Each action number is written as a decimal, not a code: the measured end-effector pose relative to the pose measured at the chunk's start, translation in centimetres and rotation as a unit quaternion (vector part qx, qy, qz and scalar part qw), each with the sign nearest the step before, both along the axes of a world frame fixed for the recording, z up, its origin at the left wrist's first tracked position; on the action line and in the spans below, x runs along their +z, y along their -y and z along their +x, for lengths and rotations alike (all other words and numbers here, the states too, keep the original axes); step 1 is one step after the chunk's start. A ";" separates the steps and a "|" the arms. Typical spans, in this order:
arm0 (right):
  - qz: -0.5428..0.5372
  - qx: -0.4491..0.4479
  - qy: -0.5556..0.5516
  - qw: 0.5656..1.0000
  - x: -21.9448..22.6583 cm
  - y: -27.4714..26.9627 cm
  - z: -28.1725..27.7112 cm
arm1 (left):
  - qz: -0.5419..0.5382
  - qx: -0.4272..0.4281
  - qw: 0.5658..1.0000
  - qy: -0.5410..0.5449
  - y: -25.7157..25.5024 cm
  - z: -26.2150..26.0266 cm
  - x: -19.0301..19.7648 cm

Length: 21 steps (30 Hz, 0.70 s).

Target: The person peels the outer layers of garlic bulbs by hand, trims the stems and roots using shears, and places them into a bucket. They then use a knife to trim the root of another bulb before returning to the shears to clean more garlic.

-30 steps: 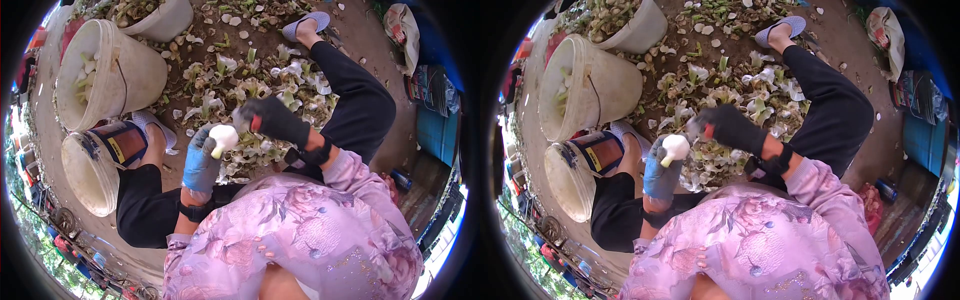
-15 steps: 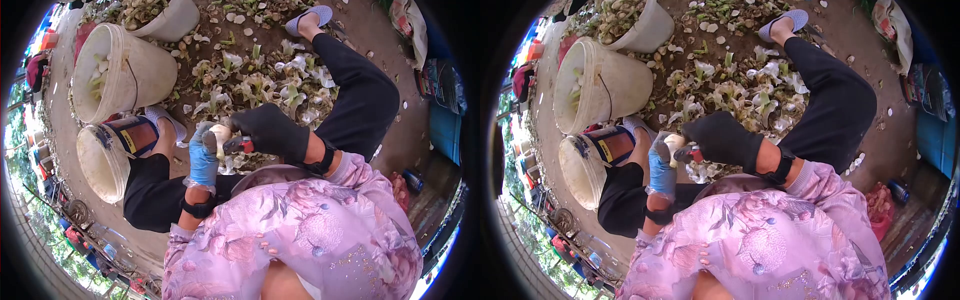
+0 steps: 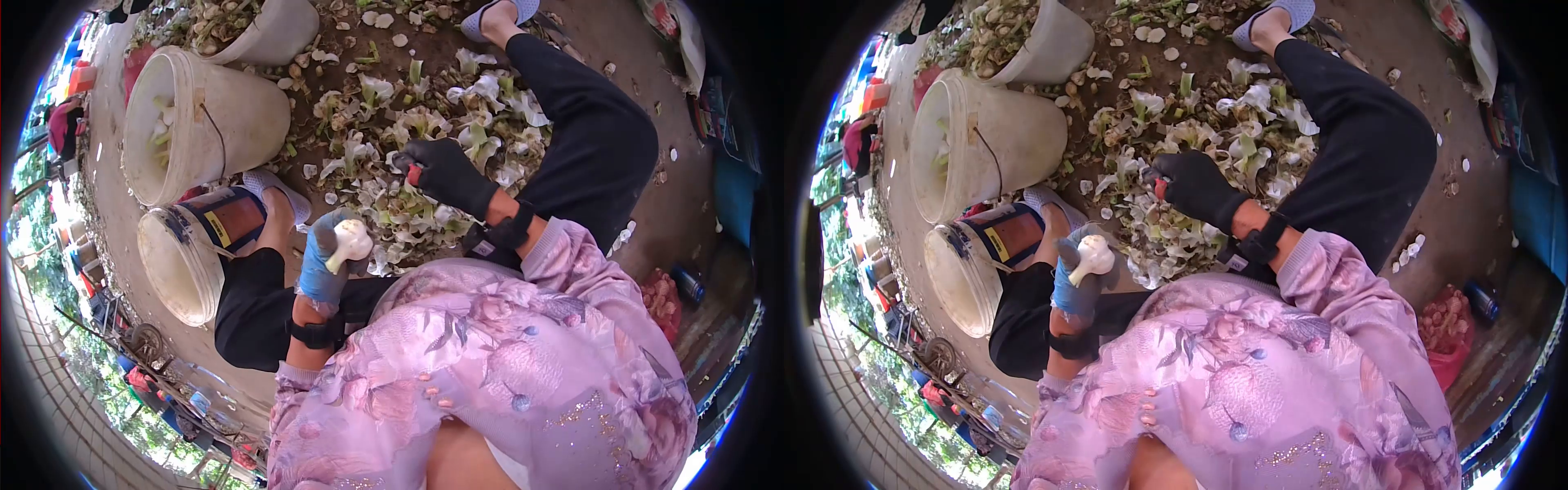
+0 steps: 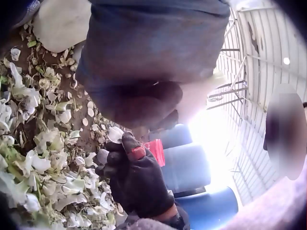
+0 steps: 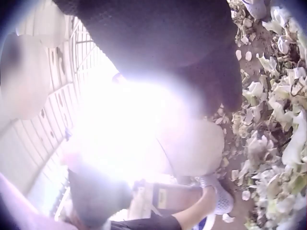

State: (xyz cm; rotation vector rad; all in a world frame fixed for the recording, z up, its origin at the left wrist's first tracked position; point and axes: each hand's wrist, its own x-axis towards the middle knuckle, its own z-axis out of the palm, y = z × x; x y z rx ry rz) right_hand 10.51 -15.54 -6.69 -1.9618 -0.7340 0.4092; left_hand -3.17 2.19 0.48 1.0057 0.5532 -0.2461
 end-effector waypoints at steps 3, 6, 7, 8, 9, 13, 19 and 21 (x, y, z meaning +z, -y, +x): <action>0.005 -0.030 -0.032 0.999 0.6 -0.5 0.0 | 0.116 0.066 0.991 -0.006 -2.8 2.2 1.4; 0.002 0.036 -0.076 0.996 -0.1 -0.2 -0.7 | 0.115 0.118 0.972 0.169 -12.6 4.7 4.0; 0.005 0.035 -0.076 0.997 0.0 -0.3 -1.0 | 0.048 0.183 0.956 0.225 -11.5 6.6 7.9; -0.043 0.065 -0.090 0.993 0.3 -0.4 -1.1 | -0.155 0.197 0.929 0.272 -13.1 7.0 9.0; -0.090 0.094 -0.106 0.986 0.4 -0.5 -1.2 | -0.125 0.158 0.938 0.281 -13.8 7.7 8.5; -0.081 0.083 -0.085 0.990 -0.7 -0.8 -1.1 | 0.350 0.063 0.932 0.076 -12.0 12.3 -1.0; -0.084 0.067 -0.210 0.972 -0.1 -1.4 0.3 | 0.744 -0.178 0.635 0.110 -11.4 15.7 -25.4; -0.089 0.054 -0.232 0.967 -0.5 -1.4 0.8 | 0.733 -0.201 0.649 0.039 -9.6 16.2 -27.0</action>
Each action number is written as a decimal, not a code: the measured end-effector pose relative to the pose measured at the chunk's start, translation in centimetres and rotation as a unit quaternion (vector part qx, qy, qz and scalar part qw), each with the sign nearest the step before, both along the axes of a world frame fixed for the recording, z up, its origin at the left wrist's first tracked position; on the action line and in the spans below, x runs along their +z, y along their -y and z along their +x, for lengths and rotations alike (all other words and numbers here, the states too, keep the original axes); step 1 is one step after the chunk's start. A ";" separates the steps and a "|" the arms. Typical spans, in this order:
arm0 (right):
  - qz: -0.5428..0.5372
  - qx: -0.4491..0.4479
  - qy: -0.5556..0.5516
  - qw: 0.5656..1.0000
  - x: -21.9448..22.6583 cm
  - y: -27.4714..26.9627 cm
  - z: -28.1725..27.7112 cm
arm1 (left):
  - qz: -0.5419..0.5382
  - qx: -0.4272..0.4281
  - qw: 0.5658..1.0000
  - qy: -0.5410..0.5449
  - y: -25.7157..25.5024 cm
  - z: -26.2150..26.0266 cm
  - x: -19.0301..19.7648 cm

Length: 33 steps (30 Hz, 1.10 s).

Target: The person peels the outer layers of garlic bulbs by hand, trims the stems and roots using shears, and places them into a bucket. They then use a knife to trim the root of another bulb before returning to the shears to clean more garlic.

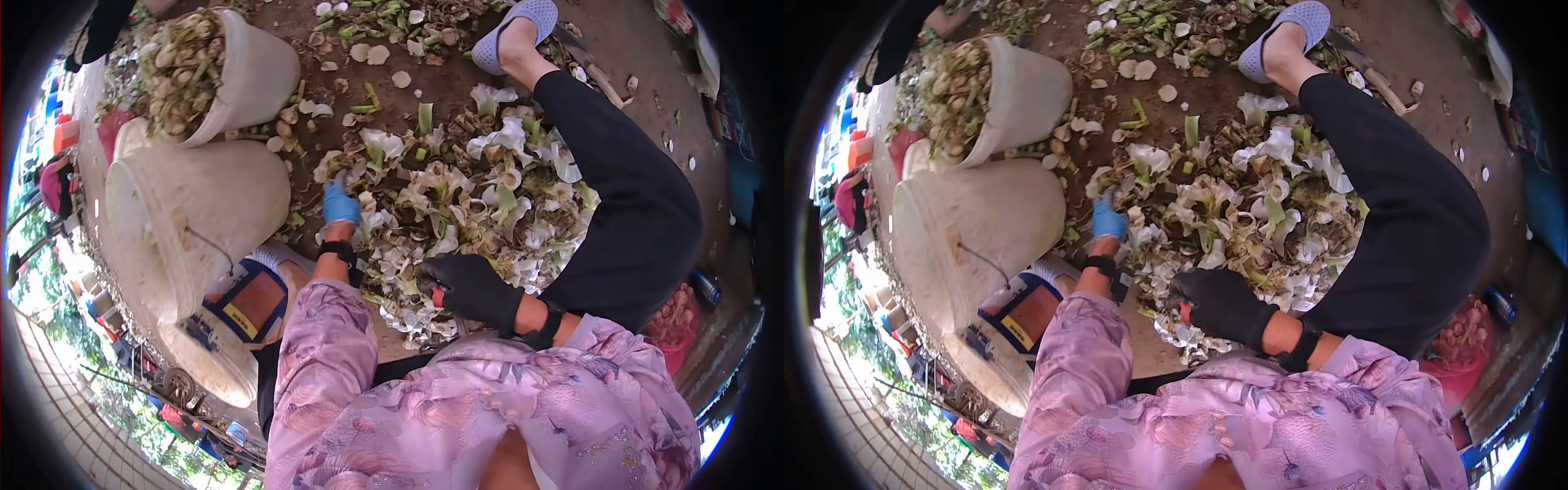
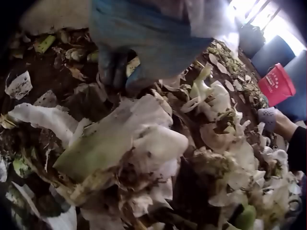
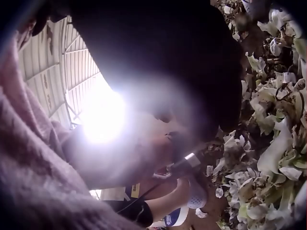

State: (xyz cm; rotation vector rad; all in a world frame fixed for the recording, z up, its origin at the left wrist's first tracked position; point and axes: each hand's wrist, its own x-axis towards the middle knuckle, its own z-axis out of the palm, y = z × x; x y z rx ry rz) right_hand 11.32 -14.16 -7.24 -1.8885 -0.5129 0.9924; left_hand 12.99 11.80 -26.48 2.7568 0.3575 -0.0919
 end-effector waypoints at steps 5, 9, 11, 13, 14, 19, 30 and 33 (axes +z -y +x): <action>0.023 -0.094 -0.073 0.993 -0.8 -1.1 1.5 | -0.417 0.221 0.877 -0.087 -2.7 0.0 -2.6; 0.147 -0.285 -0.196 0.927 -3.7 -1.9 0.7 | -0.606 0.243 0.752 -0.091 3.4 -0.8 10.7; 0.182 -0.314 -0.144 0.921 -3.8 -2.3 0.9 | -0.606 0.210 0.766 -0.048 6.5 -2.3 15.1; 0.209 -0.290 -0.147 0.922 -4.1 -2.1 0.4 | -0.594 0.172 0.785 -0.019 9.2 -4.4 18.0; 0.182 -0.263 -0.149 0.936 -2.6 -1.8 0.2 | -0.554 0.160 0.817 -0.001 10.5 -5.7 19.4; 0.235 -0.171 -0.137 0.947 3.6 -1.5 -0.7 | -0.569 0.202 0.792 0.088 12.5 -10.3 24.5; 0.331 -0.052 -0.262 0.905 8.5 0.9 -2.2 | -0.714 0.229 0.658 0.072 13.2 -13.8 30.1; 0.298 -0.075 -0.003 0.952 8.4 0.4 -2.9 | -0.519 0.106 0.825 0.196 14.5 -13.5 30.6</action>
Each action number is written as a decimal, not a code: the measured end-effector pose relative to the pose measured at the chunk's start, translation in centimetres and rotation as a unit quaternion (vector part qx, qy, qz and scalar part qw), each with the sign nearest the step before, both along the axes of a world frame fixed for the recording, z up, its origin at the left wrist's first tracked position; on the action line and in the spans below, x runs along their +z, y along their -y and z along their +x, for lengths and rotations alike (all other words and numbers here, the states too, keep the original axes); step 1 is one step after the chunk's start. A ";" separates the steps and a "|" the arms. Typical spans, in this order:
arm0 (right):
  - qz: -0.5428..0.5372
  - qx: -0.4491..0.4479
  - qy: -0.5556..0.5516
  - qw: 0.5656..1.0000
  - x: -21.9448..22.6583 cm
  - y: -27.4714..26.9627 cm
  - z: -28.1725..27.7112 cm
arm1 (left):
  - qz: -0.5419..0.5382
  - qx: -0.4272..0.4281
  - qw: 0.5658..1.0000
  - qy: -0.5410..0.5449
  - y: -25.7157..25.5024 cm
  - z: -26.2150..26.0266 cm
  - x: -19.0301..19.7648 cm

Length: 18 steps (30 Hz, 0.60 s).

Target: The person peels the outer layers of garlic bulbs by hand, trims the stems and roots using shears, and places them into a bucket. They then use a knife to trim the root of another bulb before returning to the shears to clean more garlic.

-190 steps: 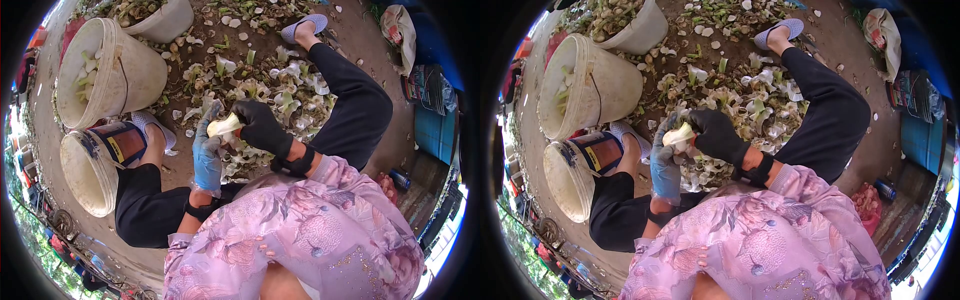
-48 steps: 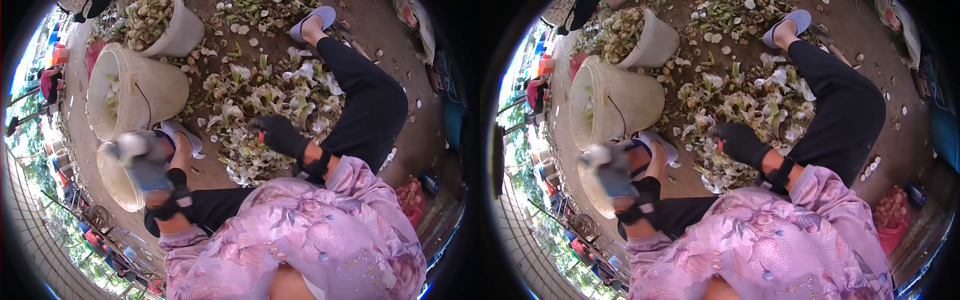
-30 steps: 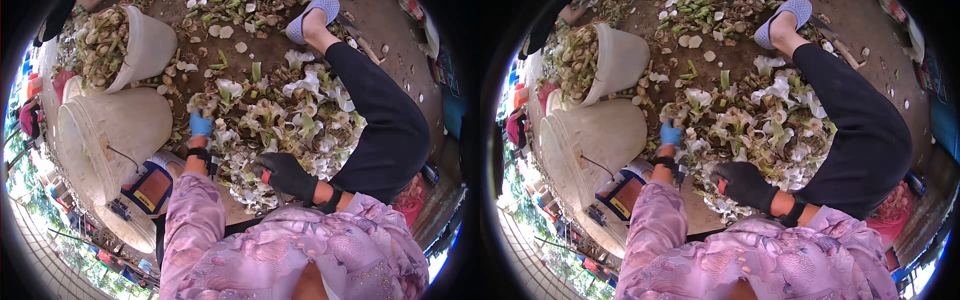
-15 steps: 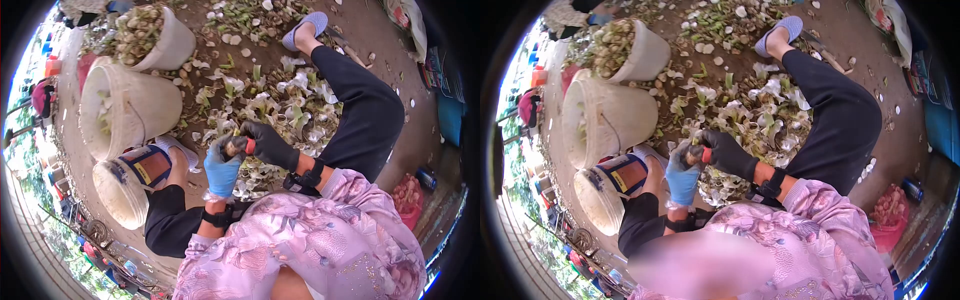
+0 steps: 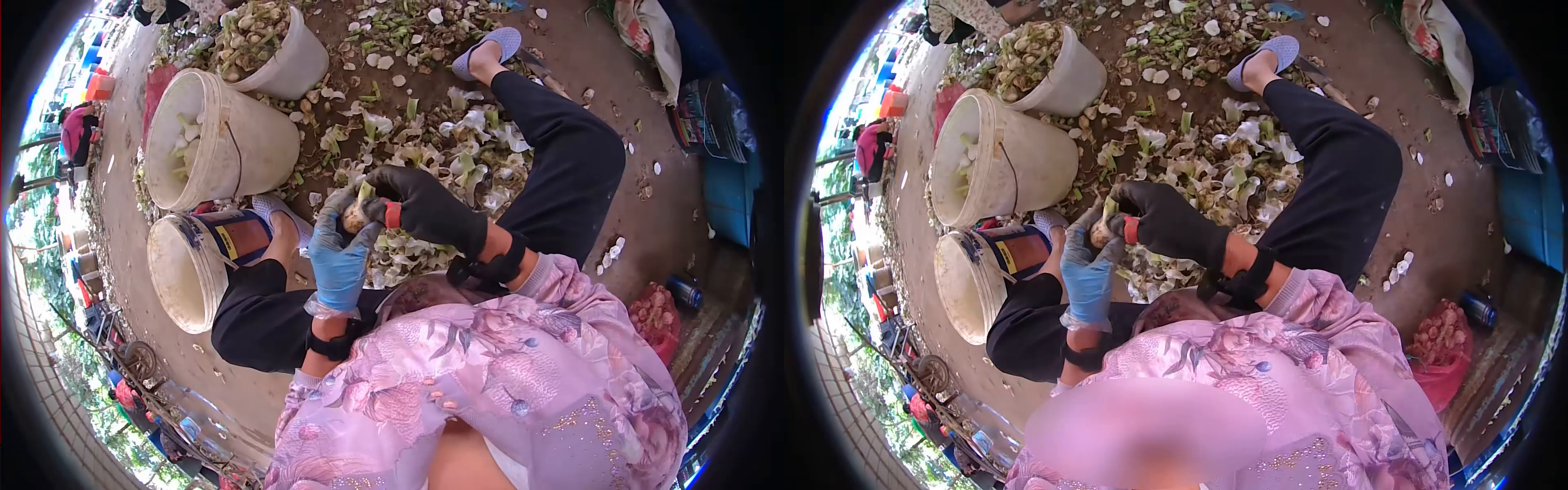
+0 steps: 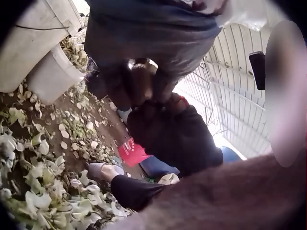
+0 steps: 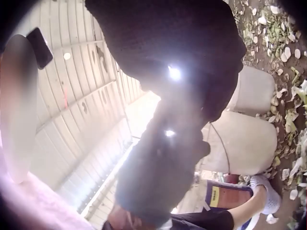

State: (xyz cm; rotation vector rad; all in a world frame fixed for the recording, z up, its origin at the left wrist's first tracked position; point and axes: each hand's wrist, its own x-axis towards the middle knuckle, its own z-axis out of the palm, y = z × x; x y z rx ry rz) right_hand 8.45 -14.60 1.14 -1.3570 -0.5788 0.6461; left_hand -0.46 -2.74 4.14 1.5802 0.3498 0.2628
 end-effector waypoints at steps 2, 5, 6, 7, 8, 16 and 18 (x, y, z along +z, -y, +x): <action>0.055 0.070 -0.158 0.983 1.3 0.4 0.4 | -0.196 0.073 0.977 -0.036 0.4 -0.2 0.6; 0.102 0.123 -0.290 0.944 2.9 1.2 0.0 | -0.497 -0.072 0.860 -0.091 -1.9 -0.8 1.3; 0.102 0.126 -0.290 0.943 2.8 1.4 -0.1 | -0.639 -0.200 0.737 -0.094 -2.6 -1.1 0.9; 0.099 0.123 -0.330 0.931 2.2 1.5 -0.3 | -0.657 -0.222 0.713 -0.104 -3.0 -1.0 0.3; 0.096 0.118 -0.369 0.917 1.4 1.4 -0.4 | -0.656 -0.223 0.713 -0.103 -3.1 -0.8 -0.9; 0.089 0.088 -0.366 0.922 -0.4 0.3 -1.9 | -0.046 0.116 0.991 -0.050 0.9 -1.0 -1.8; 0.050 0.106 -0.368 0.923 0.7 1.1 -1.2 | -0.233 0.061 0.970 -0.032 -1.0 -0.3 -2.1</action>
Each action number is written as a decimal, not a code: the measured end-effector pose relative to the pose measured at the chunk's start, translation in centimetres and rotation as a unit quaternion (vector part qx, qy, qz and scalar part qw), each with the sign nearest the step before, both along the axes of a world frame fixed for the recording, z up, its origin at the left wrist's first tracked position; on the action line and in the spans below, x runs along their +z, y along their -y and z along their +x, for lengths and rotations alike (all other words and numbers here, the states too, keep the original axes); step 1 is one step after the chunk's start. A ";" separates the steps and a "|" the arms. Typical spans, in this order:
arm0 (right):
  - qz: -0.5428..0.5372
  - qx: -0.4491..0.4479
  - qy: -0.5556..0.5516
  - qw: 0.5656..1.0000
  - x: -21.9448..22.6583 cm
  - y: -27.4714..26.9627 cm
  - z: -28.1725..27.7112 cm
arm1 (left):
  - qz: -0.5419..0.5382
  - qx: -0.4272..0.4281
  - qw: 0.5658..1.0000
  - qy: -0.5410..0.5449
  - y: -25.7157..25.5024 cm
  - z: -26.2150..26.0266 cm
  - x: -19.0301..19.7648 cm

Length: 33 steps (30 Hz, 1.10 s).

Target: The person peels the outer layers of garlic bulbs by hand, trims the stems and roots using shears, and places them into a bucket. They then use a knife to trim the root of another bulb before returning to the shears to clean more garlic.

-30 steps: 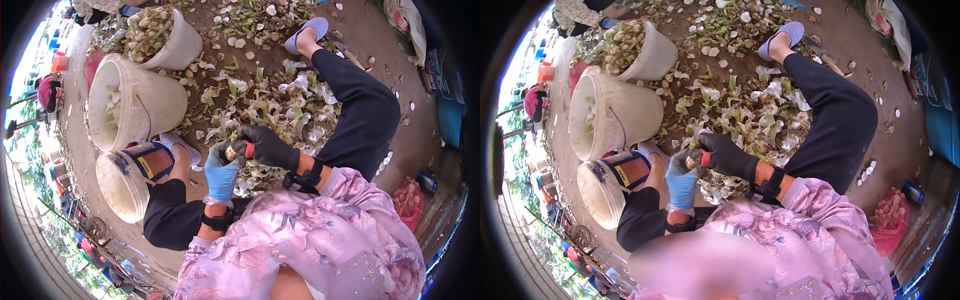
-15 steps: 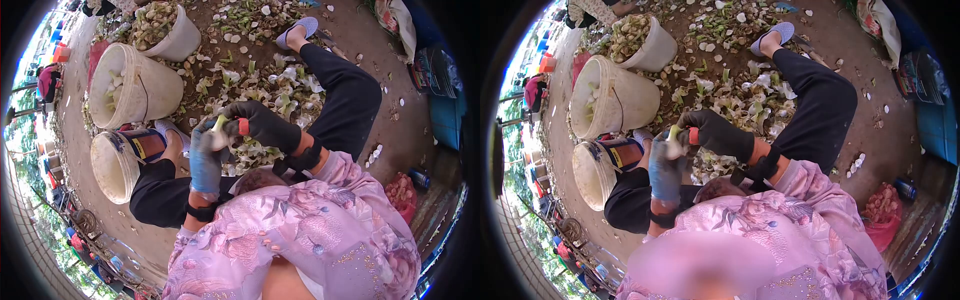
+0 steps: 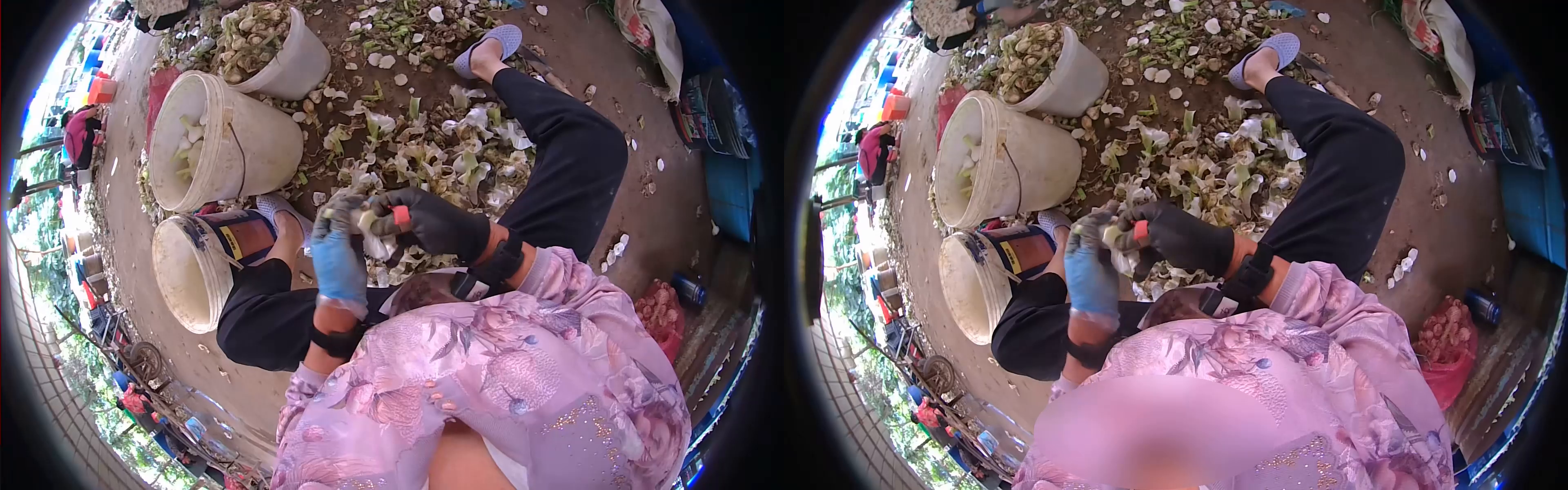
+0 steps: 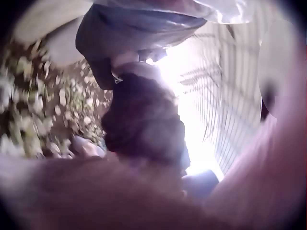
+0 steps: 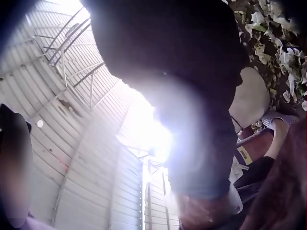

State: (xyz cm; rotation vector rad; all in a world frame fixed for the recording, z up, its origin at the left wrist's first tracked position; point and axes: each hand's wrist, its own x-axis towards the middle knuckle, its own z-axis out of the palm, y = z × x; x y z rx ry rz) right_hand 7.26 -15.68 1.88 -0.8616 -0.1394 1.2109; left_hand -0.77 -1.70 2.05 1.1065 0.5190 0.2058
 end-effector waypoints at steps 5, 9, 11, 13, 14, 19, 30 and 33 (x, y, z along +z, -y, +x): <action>-0.045 -0.058 0.223 0.972 -1.3 3.5 2.4 | -0.270 0.047 0.957 0.100 -2.4 0.9 1.6; -0.257 -0.061 0.547 0.794 -2.3 2.9 2.1 | -0.142 -0.001 0.987 0.070 -3.3 0.3 -0.2; -0.156 -0.036 0.511 0.844 -1.2 1.3 1.6 | -0.068 -0.025 0.996 0.048 -1.8 0.2 0.1; -0.178 -0.038 0.573 0.799 -0.4 -0.3 1.1 | 0.003 -0.028 1.000 0.005 -0.5 -0.2 0.4; -0.194 -0.037 0.632 0.750 -0.1 -0.9 0.9 | 0.003 -0.028 1.000 0.004 -0.4 -0.3 0.6; -0.192 0.025 0.581 0.791 -0.4 -1.8 0.2 | 0.048 0.011 0.999 -0.006 -0.9 -0.9 1.2; -0.214 -0.005 0.599 0.771 -0.1 -2.9 0.3 | -0.119 0.007 0.993 0.016 -1.5 0.2 1.5; -0.213 -0.011 0.606 0.766 -0.1 -3.5 0.0 | -0.008 0.019 1.000 0.005 -1.7 0.0 1.5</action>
